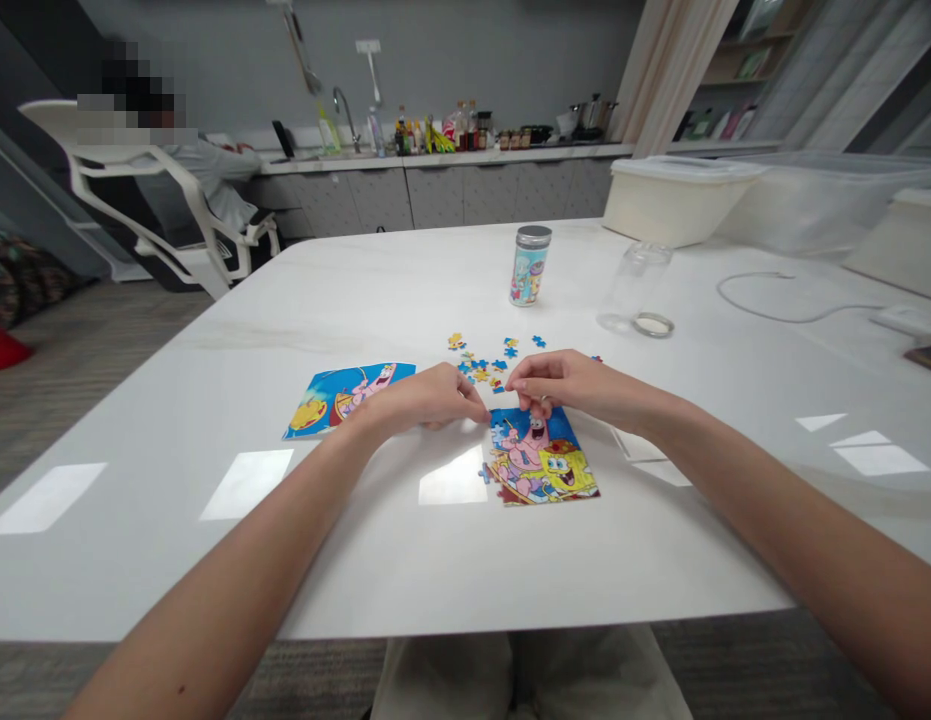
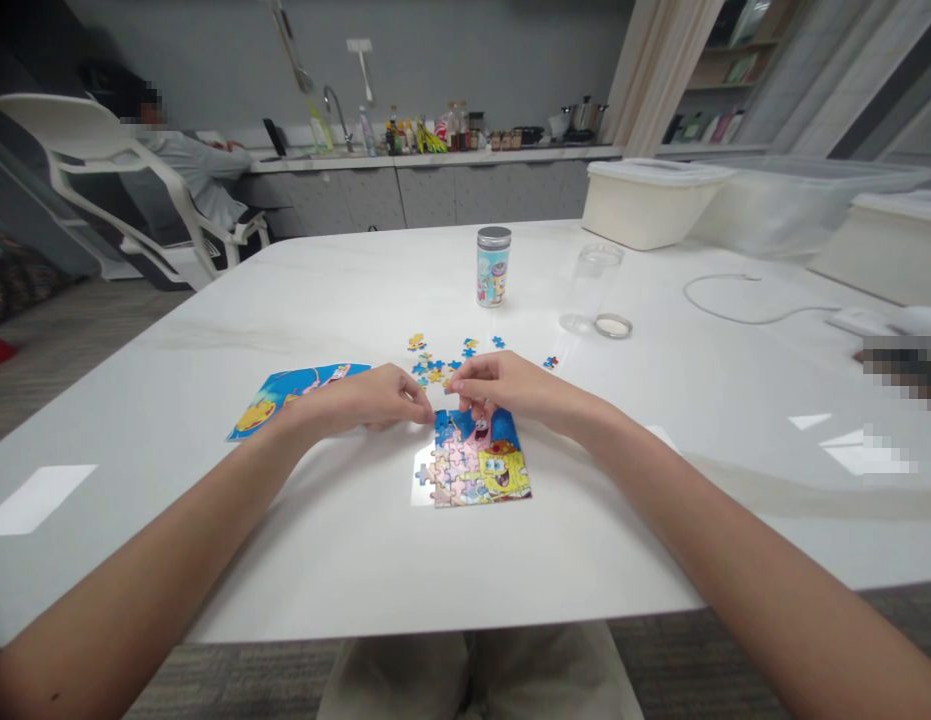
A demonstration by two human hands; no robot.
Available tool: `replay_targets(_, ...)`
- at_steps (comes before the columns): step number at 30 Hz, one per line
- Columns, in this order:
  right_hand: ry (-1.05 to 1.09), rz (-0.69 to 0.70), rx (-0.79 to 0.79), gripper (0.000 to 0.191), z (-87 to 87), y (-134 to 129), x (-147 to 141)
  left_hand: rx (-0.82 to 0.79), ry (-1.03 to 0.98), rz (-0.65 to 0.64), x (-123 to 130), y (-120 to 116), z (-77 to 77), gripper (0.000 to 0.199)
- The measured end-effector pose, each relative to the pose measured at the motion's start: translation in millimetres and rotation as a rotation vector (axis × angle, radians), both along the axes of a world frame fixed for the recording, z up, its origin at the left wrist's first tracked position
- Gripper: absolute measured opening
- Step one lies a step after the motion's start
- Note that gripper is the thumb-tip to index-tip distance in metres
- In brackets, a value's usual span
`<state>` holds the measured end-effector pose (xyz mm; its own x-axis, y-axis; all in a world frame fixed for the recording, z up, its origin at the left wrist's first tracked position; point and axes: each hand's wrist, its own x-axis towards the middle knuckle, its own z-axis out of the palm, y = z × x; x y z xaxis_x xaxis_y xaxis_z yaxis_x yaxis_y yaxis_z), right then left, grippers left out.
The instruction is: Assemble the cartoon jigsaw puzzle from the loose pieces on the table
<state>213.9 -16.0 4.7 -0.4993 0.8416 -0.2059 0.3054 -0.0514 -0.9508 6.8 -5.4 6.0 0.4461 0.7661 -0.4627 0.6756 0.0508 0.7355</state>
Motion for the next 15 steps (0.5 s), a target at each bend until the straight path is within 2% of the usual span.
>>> replay_targets(15,-0.031,0.041,0.031,0.02,-1.5,-0.1,2.7,0.002,-0.001,-0.004,-1.2,1.4,-2.1,0.018)
